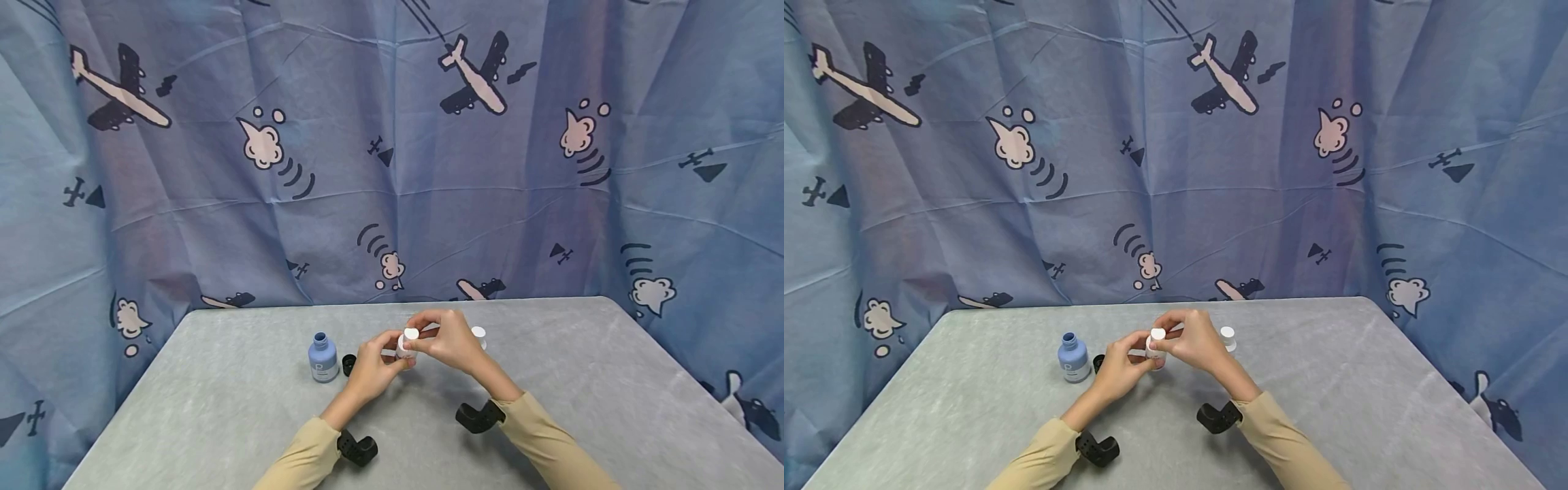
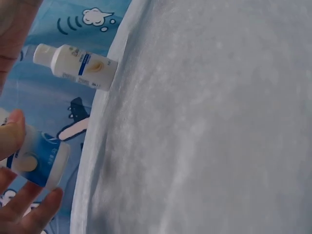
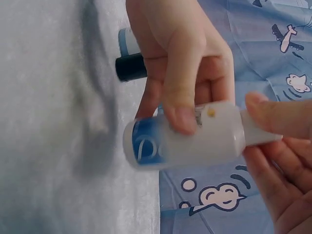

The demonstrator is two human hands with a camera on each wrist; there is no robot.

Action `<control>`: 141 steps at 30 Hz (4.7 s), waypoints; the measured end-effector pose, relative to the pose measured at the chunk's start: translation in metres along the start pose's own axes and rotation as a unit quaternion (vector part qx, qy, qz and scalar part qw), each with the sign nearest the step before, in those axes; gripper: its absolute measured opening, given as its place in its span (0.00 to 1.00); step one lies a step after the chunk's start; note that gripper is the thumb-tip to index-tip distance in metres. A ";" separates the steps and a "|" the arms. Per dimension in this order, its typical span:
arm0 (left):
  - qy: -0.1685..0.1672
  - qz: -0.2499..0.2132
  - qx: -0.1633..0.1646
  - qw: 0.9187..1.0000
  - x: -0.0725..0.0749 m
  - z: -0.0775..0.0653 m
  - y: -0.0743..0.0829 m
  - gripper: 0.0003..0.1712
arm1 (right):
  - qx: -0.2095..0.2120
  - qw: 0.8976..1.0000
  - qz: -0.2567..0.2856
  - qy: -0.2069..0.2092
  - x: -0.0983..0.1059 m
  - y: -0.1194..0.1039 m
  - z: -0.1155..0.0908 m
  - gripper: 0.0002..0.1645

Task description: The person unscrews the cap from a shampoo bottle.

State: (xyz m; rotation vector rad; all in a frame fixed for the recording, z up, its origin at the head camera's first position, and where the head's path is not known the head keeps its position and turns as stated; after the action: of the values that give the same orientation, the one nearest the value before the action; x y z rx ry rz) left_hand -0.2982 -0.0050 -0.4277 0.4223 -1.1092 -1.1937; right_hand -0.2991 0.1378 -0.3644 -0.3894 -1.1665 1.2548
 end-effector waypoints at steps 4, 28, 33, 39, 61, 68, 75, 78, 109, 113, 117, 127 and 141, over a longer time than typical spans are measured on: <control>0.003 -0.010 -0.006 1.000 0.002 -0.001 -0.002 0.22 | 0.005 1.000 0.009 -0.022 -0.002 0.001 -0.001 0.12; 0.000 0.058 0.010 0.998 0.008 -0.004 0.001 0.25 | 0.022 1.000 0.006 -0.016 -0.005 -0.002 -0.007 0.19; 0.052 0.078 0.018 0.995 0.008 -0.005 0.003 0.24 | -0.003 0.999 -0.025 0.039 -0.005 -0.001 -0.006 0.17; 0.078 0.076 0.019 0.994 0.007 -0.008 0.005 0.23 | -0.010 0.996 -0.052 0.073 -0.004 0.000 -0.007 0.13; -0.022 0.090 0.003 0.996 0.013 -0.004 0.005 0.25 | 0.021 0.999 -0.015 0.032 -0.006 -0.005 -0.008 0.12; -0.090 0.077 -0.009 0.993 0.012 -0.003 0.004 0.25 | 0.040 0.999 0.006 0.002 -0.005 -0.004 -0.011 0.13; -0.111 0.073 -0.002 0.991 0.009 -0.003 0.003 0.25 | 0.050 0.998 -0.001 -0.031 -0.006 -0.005 -0.015 0.15; -0.088 0.082 0.000 0.993 0.011 -0.003 0.003 0.26 | 0.049 0.998 -0.001 -0.037 -0.006 -0.005 -0.014 0.18; -0.059 0.055 0.013 0.997 0.006 -0.009 0.007 0.24 | 0.030 0.999 -0.005 -0.012 -0.003 -0.013 -0.014 0.16; -0.060 0.051 0.014 0.997 0.006 -0.009 0.007 0.25 | 0.040 0.999 0.002 -0.035 -0.004 -0.015 -0.014 0.18; -0.033 0.059 0.014 0.998 0.009 -0.009 0.008 0.25 | 0.042 0.999 0.008 -0.028 -0.006 -0.005 -0.013 0.20; 0.053 0.100 0.030 0.993 0.015 -0.010 0.008 0.24 | -0.014 0.998 -0.020 0.058 -0.004 0.002 -0.013 0.17; 0.012 0.068 0.016 0.998 0.008 -0.012 0.007 0.23 | 0.034 0.999 -0.015 0.026 -0.005 -0.005 -0.015 0.14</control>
State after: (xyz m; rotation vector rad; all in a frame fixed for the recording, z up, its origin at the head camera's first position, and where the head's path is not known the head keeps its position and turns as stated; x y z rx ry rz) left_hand -0.2850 -0.0124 -0.4241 0.3789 -1.1197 -1.0513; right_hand -0.2827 0.1366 -0.3691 -0.3498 -1.0789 1.2484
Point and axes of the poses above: each hand's wrist, its own z-axis towards the middle knuckle, its own x-axis out of the back of the hand, y = z × x, the point moved 5 cm from there along z, towards the middle knuckle, and after that the axes turned 7 degrees about z, right-handed, at the moved point
